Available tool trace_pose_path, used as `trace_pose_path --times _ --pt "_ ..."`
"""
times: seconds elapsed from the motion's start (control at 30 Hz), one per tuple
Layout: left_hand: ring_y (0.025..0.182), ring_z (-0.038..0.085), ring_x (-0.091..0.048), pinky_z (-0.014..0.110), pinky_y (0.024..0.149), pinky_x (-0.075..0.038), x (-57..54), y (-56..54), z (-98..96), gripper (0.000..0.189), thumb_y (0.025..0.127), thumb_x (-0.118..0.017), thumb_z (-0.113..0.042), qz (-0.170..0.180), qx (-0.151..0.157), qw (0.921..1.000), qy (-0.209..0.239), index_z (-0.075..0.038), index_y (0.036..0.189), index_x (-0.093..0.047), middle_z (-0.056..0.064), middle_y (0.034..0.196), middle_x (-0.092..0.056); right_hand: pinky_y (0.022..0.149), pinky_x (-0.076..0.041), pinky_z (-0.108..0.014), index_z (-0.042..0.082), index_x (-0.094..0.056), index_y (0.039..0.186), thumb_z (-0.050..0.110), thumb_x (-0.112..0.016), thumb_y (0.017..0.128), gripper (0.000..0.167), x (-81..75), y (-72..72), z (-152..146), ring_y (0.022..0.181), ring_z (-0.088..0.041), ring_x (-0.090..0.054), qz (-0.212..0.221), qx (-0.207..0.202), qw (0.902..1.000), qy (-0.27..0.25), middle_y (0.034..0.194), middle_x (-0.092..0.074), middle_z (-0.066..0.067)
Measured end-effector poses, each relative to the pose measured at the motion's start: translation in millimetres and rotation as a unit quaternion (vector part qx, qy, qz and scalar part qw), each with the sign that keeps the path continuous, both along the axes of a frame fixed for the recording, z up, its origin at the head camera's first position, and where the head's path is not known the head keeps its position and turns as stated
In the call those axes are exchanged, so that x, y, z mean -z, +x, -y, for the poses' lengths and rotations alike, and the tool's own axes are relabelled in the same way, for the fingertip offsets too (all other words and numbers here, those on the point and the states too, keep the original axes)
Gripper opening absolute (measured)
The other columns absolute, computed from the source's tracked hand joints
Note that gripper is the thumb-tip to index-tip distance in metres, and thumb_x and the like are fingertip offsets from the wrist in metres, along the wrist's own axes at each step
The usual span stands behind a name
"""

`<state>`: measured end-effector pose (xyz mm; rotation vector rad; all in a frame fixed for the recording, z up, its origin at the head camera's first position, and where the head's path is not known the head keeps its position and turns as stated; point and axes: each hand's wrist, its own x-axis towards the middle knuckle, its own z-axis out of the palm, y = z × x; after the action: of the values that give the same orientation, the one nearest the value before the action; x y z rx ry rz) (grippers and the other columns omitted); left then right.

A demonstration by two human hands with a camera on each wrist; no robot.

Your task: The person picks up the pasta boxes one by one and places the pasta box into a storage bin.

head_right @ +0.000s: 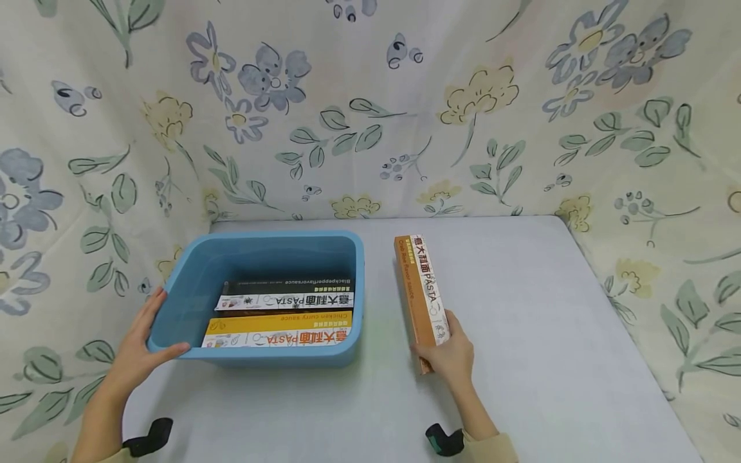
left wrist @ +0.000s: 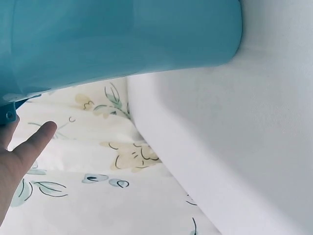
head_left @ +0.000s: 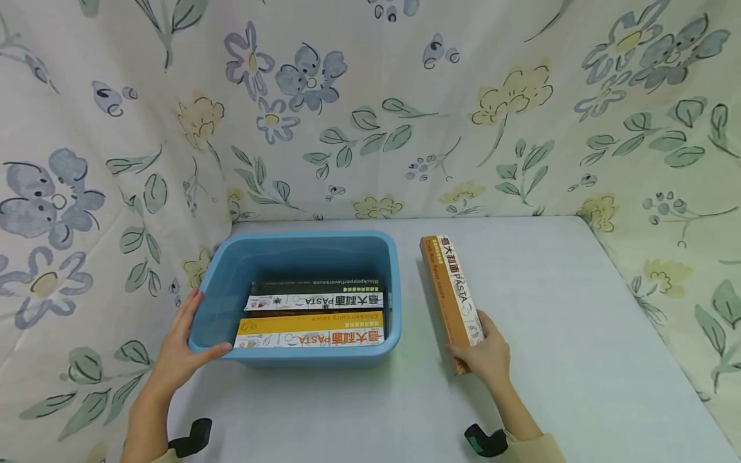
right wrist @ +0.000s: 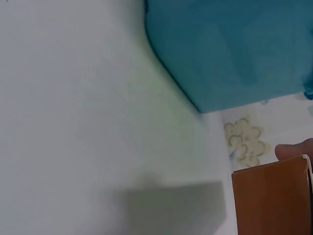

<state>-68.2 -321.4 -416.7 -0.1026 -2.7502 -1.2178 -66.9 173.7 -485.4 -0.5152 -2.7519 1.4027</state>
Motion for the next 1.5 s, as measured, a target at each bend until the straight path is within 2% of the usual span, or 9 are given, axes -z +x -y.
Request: trace_pose_path --times 0.4,0.77,1.07,1.27,1.5 --pt "0.138 0.057 -0.012 0.083 0.091 -0.020 0.4 0.5 0.7 0.108 0.070 -0.078 -0.016 0.000 0.000 1.0000 0.001 -0.009 0.156 -0.014 0.021 0.161 -0.007 0.078 -0.043 -0.040 -0.004 -0.035 0.146 0.021 -0.087 0.067 0.098 -32.0 1.8 -9 0.104 -0.035 -0.052 -0.014 -0.021 0.9996 0.013 0.132 -0.052 -0.027" --pt "0.137 0.058 -0.012 0.083 0.091 -0.019 0.6 0.5 0.2 0.107 0.071 -0.079 -0.017 -0.010 0.003 0.9999 0.001 -0.008 0.156 -0.015 0.021 0.160 -0.007 0.074 -0.048 -0.038 -0.003 -0.037 0.145 0.020 -0.086 0.069 0.093 -59.6 1.3 -10 0.101 -0.037 -0.054 -0.052 -0.037 0.9977 0.022 0.128 -0.054 -0.026" --pt "0.137 0.057 -0.013 0.082 0.091 -0.021 0.5 0.7 -0.6 0.108 0.070 -0.079 -0.015 -0.007 -0.003 1.0000 0.000 -0.010 0.156 -0.015 0.020 0.161 -0.007 0.079 -0.049 -0.045 -0.004 -0.038 0.145 0.020 -0.087 0.068 0.094 -80.2 2.2 -11 0.105 -0.038 -0.054 -0.086 -0.060 0.9942 0.023 0.133 -0.052 -0.027" --pt "0.137 0.057 -0.013 0.082 0.091 -0.020 0.3 0.5 -0.2 0.107 0.070 -0.079 -0.016 -0.006 -0.003 1.0000 -0.002 -0.009 0.156 -0.015 0.022 0.160 -0.008 0.079 -0.051 -0.049 -0.005 -0.039 0.144 0.018 -0.088 0.067 0.093 -90.9 -2.0 -11 0.103 -0.039 -0.054 -0.113 -0.082 0.9896 0.035 0.133 -0.052 -0.027" --pt "0.137 0.058 -0.014 0.082 0.092 -0.020 -0.9 0.9 -0.9 0.107 0.070 -0.079 -0.016 -0.002 -0.005 1.0000 -0.001 -0.007 0.156 -0.016 0.022 0.160 -0.008 0.080 -0.051 -0.050 -0.001 -0.039 0.145 0.020 -0.089 0.066 0.096 -104.4 -6.8 -8 0.103 -0.039 -0.053 -0.117 -0.110 0.9864 0.034 0.133 -0.052 -0.025"
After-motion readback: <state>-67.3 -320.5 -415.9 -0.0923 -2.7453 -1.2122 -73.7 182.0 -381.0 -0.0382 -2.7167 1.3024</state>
